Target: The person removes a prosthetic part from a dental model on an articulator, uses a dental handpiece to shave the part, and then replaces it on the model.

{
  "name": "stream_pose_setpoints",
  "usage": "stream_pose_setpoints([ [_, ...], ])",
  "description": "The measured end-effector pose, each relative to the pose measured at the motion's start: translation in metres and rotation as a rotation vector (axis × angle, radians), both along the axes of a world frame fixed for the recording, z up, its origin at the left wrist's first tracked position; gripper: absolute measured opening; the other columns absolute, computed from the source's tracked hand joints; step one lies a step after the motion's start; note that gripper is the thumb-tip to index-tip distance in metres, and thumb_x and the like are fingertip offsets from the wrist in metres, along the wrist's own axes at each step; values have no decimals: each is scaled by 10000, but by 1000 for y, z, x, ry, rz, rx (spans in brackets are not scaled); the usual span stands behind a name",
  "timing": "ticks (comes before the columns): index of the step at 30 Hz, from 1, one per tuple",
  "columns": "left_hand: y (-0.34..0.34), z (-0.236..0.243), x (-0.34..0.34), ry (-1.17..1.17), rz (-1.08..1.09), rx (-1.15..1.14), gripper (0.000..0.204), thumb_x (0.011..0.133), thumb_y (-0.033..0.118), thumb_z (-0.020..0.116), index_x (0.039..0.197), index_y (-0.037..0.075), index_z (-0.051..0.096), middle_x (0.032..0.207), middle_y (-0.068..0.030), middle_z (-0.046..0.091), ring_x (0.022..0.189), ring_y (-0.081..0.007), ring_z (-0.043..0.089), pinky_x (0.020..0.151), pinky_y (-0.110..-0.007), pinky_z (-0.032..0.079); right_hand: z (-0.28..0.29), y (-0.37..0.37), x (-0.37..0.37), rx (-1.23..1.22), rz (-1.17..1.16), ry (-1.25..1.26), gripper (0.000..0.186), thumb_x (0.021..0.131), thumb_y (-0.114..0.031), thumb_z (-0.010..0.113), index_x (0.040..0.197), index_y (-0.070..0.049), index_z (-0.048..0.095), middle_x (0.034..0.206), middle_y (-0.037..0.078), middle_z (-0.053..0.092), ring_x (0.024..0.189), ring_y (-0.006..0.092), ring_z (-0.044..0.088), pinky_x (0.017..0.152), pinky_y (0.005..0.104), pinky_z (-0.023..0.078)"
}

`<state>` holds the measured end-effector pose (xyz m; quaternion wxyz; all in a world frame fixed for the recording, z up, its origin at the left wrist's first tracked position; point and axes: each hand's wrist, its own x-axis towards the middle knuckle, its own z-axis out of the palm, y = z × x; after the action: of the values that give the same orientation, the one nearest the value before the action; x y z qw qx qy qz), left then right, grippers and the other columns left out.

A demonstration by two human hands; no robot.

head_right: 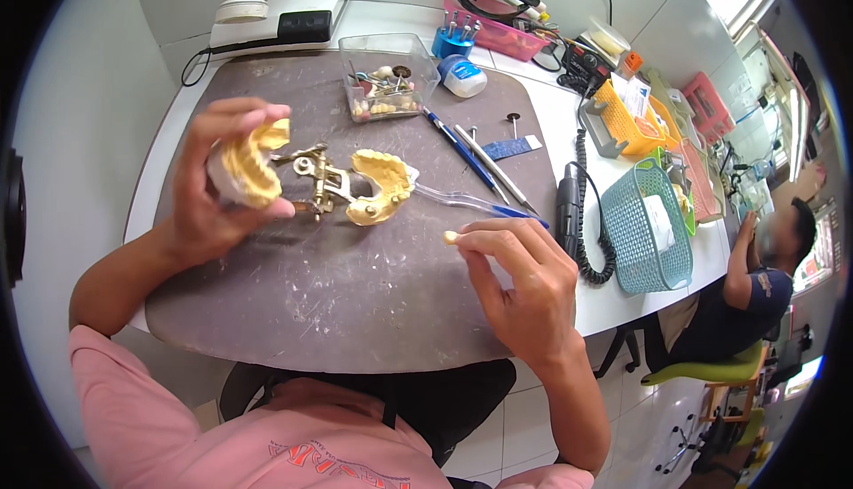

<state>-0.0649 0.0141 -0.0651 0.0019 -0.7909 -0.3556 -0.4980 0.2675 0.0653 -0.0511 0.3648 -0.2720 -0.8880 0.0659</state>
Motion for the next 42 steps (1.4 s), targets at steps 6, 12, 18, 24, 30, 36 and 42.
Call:
stream_pose_setpoints([
  [6, 14, 2, -12, -162, -89, -429, 732, 737, 48, 902, 1316, 103, 457, 1368, -128, 555, 1309, -226, 534, 1139, -373, 408, 20, 15, -39, -5, 201, 50, 168, 813, 24, 772, 961, -49, 735, 933, 83, 747, 854, 245, 719, 738, 334, 560],
  [12, 12, 8, -17, -93, -94, -448, 743, 721, 92, 929, 1295, 106, 458, 1342, -113, 571, 1306, -220, 539, 1134, -372, 417, 34, 33, -59, -111, 322, -77, 155, 832, 11, 756, 968, -63, 742, 929, 88, 726, 854, 269, 705, 735, 364, 558],
  [18, 13, 9, -26, 15, -48, -382, 849, 663, 163, 980, 1345, 81, 481, 1279, -96, 608, 1235, -208, 594, 1082, -355, 472, 33, 33, -62, -148, 358, -199, 178, 810, 16, 748, 963, -74, 742, 958, 78, 717, 875, 282, 692, 756, 395, 555],
  [24, 13, 12, -25, 84, -71, -328, 930, 643, 199, 983, 1435, 88, 508, 1263, -91, 619, 1176, -230, 628, 1018, -371, 509, 36, 29, -60, -154, 362, -264, 249, 799, 4, 761, 1028, -92, 737, 1050, 73, 715, 967, 281, 691, 821, 390, 564],
  [30, 11, 20, -18, 283, -55, -307, 899, 626, 237, 966, 1419, 120, 558, 1251, -118, 616, 1145, -300, 636, 978, -402, 530, 37, 15, -33, -17, 146, -58, 424, 773, -23, 797, 1186, -87, 723, 1246, 138, 685, 1097, 320, 690, 942, 396, 552],
  [36, -10, 25, -29, 378, 40, -232, 885, 671, 336, 934, 1439, 119, 552, 1313, -137, 590, 1186, -355, 609, 1016, -435, 507, 17, -48, 3, 42, 44, 104, 367, 813, -107, 797, 1152, 5, 713, 1169, 209, 709, 1068, 348, 696, 893, 387, 565],
  [42, 2, 15, -10, 520, 119, 42, 821, 830, 309, 834, 1504, 64, 434, 1463, -202, 530, 1308, -383, 554, 1112, -479, 449, -49, -151, 19, -678, 505, 582, 355, 1028, -388, 602, 938, -53, 676, 882, 116, 653, 772, 247, 616, 750, 395, 515],
])
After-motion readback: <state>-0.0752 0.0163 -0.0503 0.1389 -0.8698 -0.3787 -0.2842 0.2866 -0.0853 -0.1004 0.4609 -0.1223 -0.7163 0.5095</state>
